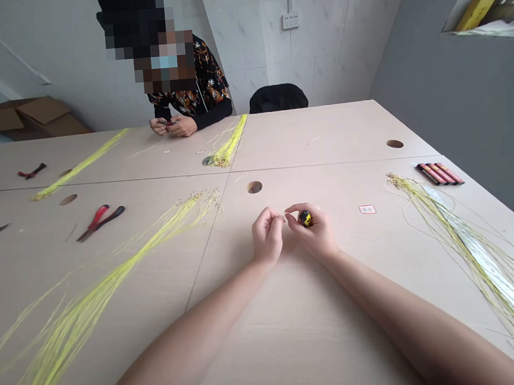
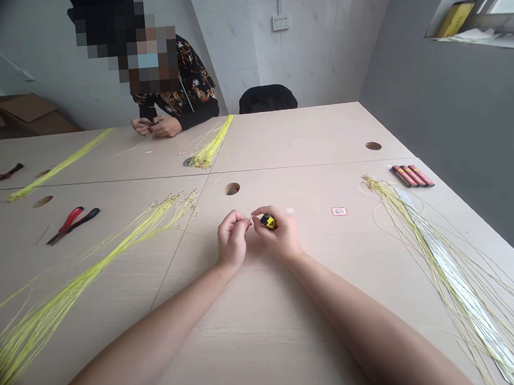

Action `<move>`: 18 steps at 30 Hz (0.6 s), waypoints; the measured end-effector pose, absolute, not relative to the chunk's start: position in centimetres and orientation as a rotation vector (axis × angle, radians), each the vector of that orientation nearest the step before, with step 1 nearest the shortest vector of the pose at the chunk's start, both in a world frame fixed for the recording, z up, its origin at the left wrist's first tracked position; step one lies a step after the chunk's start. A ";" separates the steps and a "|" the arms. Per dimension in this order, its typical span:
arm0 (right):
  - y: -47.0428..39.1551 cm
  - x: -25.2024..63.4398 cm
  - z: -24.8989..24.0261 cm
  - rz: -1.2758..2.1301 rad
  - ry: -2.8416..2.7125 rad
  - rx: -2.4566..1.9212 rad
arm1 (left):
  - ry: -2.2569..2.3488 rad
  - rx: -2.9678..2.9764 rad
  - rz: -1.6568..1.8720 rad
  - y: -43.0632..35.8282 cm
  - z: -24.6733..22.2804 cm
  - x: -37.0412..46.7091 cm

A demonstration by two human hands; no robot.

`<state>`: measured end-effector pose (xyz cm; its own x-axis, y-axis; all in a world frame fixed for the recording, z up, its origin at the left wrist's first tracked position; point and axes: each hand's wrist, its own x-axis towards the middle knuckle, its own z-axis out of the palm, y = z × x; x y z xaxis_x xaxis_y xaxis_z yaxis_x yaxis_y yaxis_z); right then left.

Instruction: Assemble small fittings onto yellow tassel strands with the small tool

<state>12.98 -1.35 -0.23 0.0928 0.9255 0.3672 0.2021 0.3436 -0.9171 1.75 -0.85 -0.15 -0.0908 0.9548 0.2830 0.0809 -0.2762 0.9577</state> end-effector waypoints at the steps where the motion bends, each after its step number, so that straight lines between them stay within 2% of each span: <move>1: -1.3 13.0 -0.2 0.758 -1.389 -1.119 | 1.187 1.426 1.461 -0.8 -0.2 1.7; 18: -1.4 13.0 -0.2 0.751 -1.407 -1.106 | 1.147 1.430 1.448 -0.9 -0.3 1.6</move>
